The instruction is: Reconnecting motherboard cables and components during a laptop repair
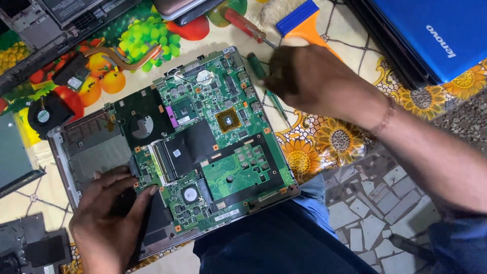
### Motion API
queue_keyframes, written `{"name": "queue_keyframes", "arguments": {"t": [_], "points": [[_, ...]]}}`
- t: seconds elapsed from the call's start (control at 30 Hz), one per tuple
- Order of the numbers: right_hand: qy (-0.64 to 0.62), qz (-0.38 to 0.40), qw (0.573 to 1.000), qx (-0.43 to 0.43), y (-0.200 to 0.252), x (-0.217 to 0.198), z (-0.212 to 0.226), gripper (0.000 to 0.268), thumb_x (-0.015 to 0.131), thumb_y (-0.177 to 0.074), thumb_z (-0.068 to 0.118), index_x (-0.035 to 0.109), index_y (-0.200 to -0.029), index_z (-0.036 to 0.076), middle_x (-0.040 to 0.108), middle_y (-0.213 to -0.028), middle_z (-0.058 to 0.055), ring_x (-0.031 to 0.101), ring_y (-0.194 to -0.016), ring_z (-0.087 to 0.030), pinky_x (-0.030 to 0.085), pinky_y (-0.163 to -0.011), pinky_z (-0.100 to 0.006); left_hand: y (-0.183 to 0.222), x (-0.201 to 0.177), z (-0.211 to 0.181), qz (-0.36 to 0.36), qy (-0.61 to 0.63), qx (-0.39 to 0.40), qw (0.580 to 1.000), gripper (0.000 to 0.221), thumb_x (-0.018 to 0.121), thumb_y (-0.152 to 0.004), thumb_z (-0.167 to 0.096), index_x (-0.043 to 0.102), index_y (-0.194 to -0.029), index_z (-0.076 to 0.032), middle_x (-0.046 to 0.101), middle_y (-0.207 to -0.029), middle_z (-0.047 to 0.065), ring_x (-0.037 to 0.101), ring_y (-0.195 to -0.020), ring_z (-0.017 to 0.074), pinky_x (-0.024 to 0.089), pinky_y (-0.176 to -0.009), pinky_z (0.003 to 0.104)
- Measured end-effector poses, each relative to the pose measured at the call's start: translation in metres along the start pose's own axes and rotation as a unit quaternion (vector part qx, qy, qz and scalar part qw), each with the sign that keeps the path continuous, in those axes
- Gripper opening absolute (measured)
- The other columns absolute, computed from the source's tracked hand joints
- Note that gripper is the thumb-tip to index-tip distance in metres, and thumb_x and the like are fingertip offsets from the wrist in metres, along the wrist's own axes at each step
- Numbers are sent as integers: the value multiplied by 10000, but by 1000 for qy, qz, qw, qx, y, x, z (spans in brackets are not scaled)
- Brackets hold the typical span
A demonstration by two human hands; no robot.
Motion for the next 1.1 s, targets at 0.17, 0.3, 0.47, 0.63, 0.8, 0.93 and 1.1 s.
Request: {"name": "queue_keyframes", "arguments": {"t": [0.17,0.3,0.47,0.63,0.8,0.93,1.1], "points": [[22,37,995,88,-19,1,-4,333,657,-1064,418,619,-1174,106,734,-974,-163,714,-747,-266,603,-547,-346,4,-7,-7,22,-50,-23,998,340,851,-838,-73,765,-1141,55,705,-1193,187,684,-1177,329,530,-1033,421],[165,9,974,159,7,-27,-36,275,517,-1150,363,654,-1216,134,715,-871,-143,682,-668,-270,574,-597,-333,7,-18,-28,-9,-64,-18,998,270,785,-923,-50,763,-1160,77,703,-1188,208,684,-1111,326,529,-1016,421],[242,22,968,59,17,-5,-70,340,434,-1189,332,630,-978,151,615,-679,-18,497,-415,-113,398,-371,-234,3,-16,-61,-5,-22,-2,1000,224,742,-941,-51,749,-1148,36,703,-1201,204,694,-1132,280,495,-1058,360],[152,92,972,156,25,-6,-71,342,325,-1220,342,569,-1112,129,546,-565,-55,414,-376,-133,347,-299,-255,-7,9,-90,93,47,78,991,316,675,-940,-167,736,-1224,-43,694,-1254,101,656,-1140,258,486,-1026,394],[-106,-60,992,-12,35,-41,-57,71,487,-1064,41,553,-1039,51,518,-805,-76,484,-681,-210,371,-576,-358,-25,25,-120,185,92,186,961,358,484,-1043,-188,641,-1341,-68,684,-1293,144,672,-1133,330,509,-956,455],[-374,-140,906,-137,62,-55,-2,253,420,-1219,234,594,-1261,55,411,-723,36,333,-580,-49,271,-542,-204,-50,53,-142,305,133,148,931,420,480,-1030,-103,596,-1422,-6,677,-1048,152,618,-934,288,463,-711,431],[-238,-184,899,-319,72,-52,55,154,420,-1224,-3,497,-1208,-135,600,-855,-195,571,-610,-193,472,-530,-268,-71,103,-156,297,210,262,894,347,432,-1097,-170,491,-1393,-1,665,-741,32,472,-401,79,340,-311,237]]}}
Point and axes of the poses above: each hand's wrist, its own y-axis away from the middle knuckle, its own x-axis out of the palm, z = x × y, the point moved 9 cm from there along -y, towards the middle knuckle
